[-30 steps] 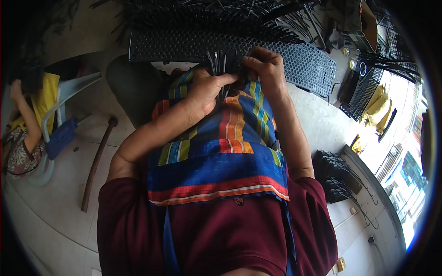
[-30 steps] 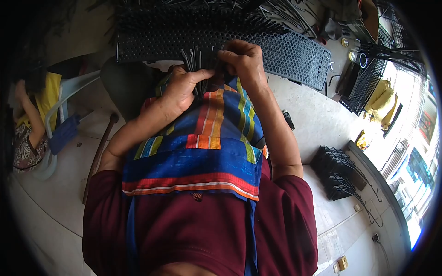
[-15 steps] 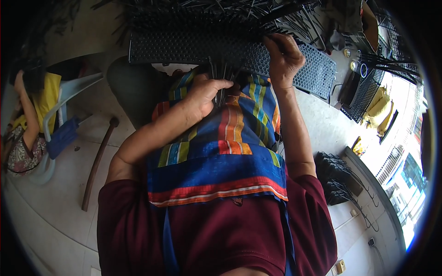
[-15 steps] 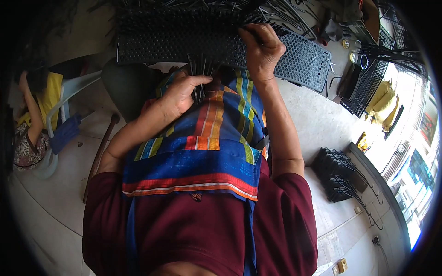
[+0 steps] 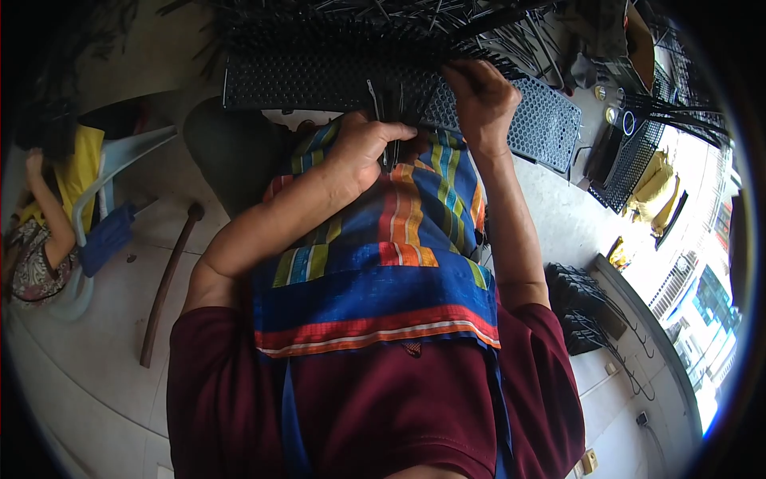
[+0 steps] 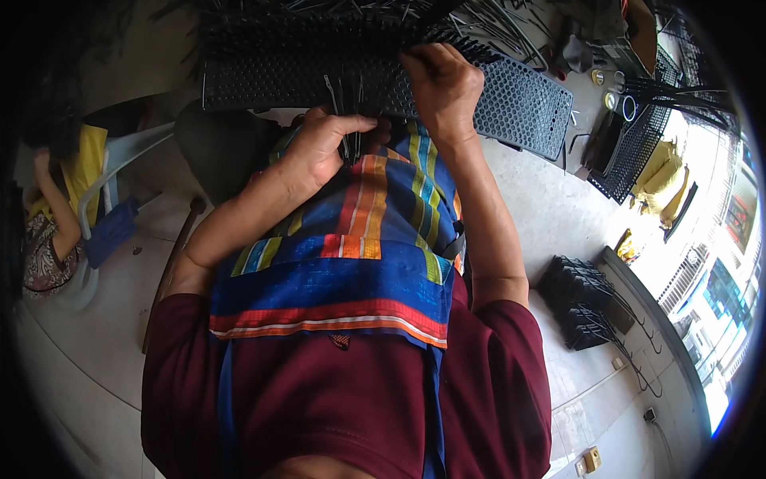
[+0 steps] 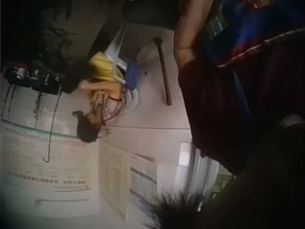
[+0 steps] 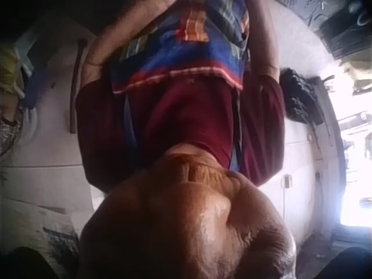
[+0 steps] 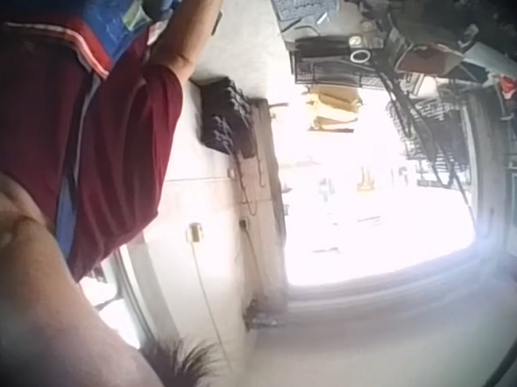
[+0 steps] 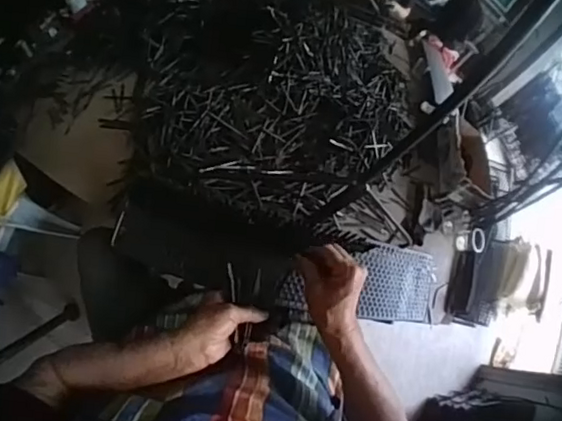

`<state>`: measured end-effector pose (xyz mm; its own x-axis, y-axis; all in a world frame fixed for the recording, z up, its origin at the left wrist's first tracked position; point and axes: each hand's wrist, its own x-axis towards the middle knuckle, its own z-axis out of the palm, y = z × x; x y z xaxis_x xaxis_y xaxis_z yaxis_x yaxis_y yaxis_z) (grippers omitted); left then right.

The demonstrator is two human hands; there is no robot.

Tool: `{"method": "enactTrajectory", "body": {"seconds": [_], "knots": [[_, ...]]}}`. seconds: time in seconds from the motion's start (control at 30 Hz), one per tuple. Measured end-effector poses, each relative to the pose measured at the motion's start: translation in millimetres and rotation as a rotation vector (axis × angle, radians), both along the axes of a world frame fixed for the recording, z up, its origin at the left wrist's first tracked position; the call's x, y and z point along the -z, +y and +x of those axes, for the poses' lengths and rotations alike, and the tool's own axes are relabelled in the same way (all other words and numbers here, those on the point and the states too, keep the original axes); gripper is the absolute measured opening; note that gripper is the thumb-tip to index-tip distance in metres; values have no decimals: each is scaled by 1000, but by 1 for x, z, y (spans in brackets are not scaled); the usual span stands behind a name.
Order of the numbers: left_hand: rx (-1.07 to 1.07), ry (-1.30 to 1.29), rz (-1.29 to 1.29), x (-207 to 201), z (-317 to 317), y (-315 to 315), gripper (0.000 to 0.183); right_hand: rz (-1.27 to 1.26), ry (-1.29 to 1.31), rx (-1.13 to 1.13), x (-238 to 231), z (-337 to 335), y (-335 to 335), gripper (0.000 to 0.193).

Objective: Manually sorting and placing small metal rods into a perforated metal grid.

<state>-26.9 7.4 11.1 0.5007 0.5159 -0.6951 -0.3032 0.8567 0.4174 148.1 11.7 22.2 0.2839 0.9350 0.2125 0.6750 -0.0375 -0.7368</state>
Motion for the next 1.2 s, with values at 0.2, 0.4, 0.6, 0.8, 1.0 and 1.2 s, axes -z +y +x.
{"method": "enactTrajectory", "body": {"seconds": [0.2, 0.4, 0.6, 0.8, 1.0, 1.2], "knots": [[78, 15, 83, -5, 1, 5, 13, -506, 722, -54, 3, -4, -23, 13], [-51, 66, 77, 2, 5, -5, 15, -480, 944, 44, 1, 3, -25, 6], [78, 64, -72, 3, 2, -14, 13, 171, 600, 274, 1, 21, -10, 8], [134, 70, -68, -5, -2, -13, 17, 238, 193, 117, 10, 29, -7, 11], [166, 53, 16, 3, -4, -15, 15, 231, 68, 25, 15, 28, -5, 12], [55, 65, -14, 0, -7, -12, 11, 167, -82, 51, 4, 16, -3, 15]]}}
